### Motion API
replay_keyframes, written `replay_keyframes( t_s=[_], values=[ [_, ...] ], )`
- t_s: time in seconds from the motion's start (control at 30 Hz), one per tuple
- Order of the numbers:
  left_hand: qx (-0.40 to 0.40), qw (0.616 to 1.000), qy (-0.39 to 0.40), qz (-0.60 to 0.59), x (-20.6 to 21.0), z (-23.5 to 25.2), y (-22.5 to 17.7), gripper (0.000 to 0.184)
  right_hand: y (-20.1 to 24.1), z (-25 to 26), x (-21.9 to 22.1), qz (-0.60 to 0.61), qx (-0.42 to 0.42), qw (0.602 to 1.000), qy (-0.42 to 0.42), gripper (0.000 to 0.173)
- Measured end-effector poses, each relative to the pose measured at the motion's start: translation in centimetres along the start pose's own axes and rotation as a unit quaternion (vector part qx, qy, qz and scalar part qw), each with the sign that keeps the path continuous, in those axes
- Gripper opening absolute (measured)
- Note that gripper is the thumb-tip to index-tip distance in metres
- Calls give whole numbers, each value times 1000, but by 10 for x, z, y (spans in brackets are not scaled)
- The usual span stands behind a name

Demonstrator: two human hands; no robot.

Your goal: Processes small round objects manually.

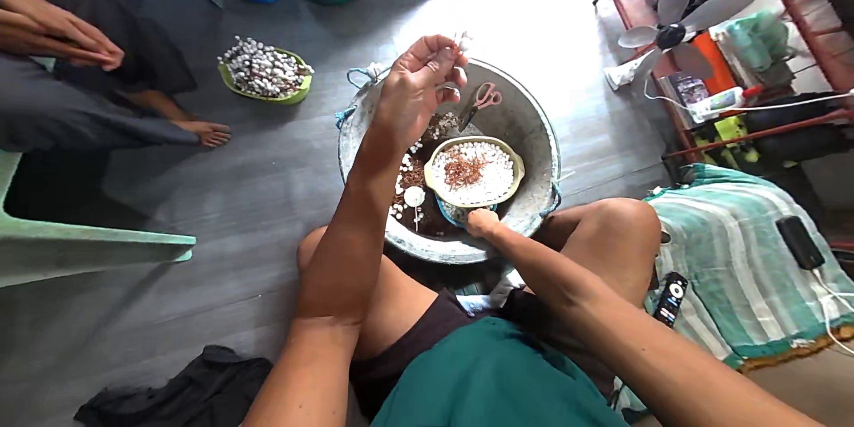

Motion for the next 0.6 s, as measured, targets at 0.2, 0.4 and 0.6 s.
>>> replay_keyframes(
  t_s=[0.2,0.4,0.6],
  values=[
    [-5,1000,1,1,0,-1,9,14,0,7,4,12,14,1000,-4,47],
    [-8,1000,0,0,3,2,7,14,0,7,2,55,25,998,-12,44],
    [-17,998,-55,8,1,1,2,17,-3,20,13,39,33,999,-14,42]
  ],
)
Point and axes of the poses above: each hand's wrist, its own z-axis towards the middle knuckle, its own x-axis out of the palm, y = z × x, the point moved 2 cm from there along z, towards the middle knuckle, and after that the axes turned 5 degrees about x, right-handed, at the moved point
